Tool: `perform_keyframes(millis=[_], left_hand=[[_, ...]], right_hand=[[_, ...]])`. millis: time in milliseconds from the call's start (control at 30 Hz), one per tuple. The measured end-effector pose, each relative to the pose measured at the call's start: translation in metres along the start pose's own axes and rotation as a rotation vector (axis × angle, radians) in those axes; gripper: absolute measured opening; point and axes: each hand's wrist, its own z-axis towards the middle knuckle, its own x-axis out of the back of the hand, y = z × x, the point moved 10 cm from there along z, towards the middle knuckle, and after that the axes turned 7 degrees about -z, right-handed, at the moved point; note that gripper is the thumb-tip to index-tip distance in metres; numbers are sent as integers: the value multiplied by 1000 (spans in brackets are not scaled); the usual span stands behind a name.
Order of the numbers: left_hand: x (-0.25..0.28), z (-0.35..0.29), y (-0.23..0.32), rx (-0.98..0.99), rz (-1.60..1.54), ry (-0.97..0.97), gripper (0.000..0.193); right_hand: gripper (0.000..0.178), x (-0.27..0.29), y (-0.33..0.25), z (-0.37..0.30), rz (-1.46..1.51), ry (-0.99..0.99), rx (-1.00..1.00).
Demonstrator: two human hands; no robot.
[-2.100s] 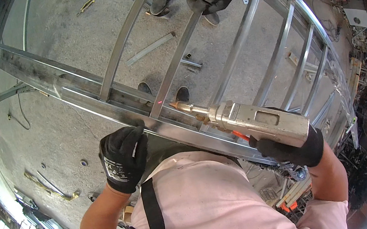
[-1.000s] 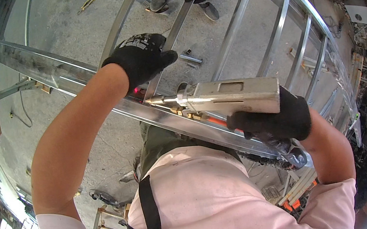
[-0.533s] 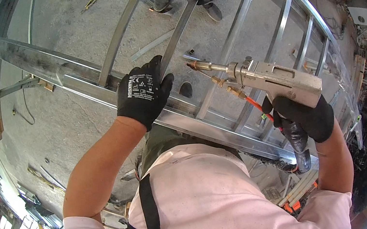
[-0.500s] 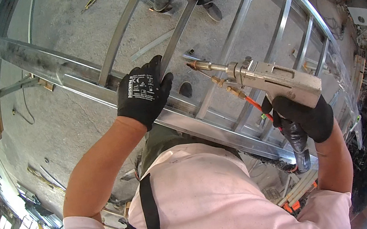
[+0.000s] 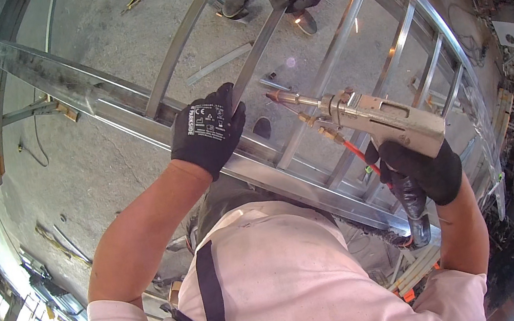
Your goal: The person welds joints on a metal frame using a handheld welding torch while another person holds the frame steady. The welder moves along the frame, applying welds at multiple intersections, with sparks visible during each weld.
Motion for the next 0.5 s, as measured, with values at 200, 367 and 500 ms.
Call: perform_keyframes(millis=[200, 367, 500], left_hand=[[0, -1, -1, -14, -22, 18, 37], [0, -1, -1, -21, -16, 40, 35], [1, -1, 0, -31, -9, 57, 32]], right_hand=[[37, -2, -5, 1, -14, -2, 38], [37, -2, -6, 0, -25, -4, 34], [37, -3, -7, -1, -14, -19, 37]])
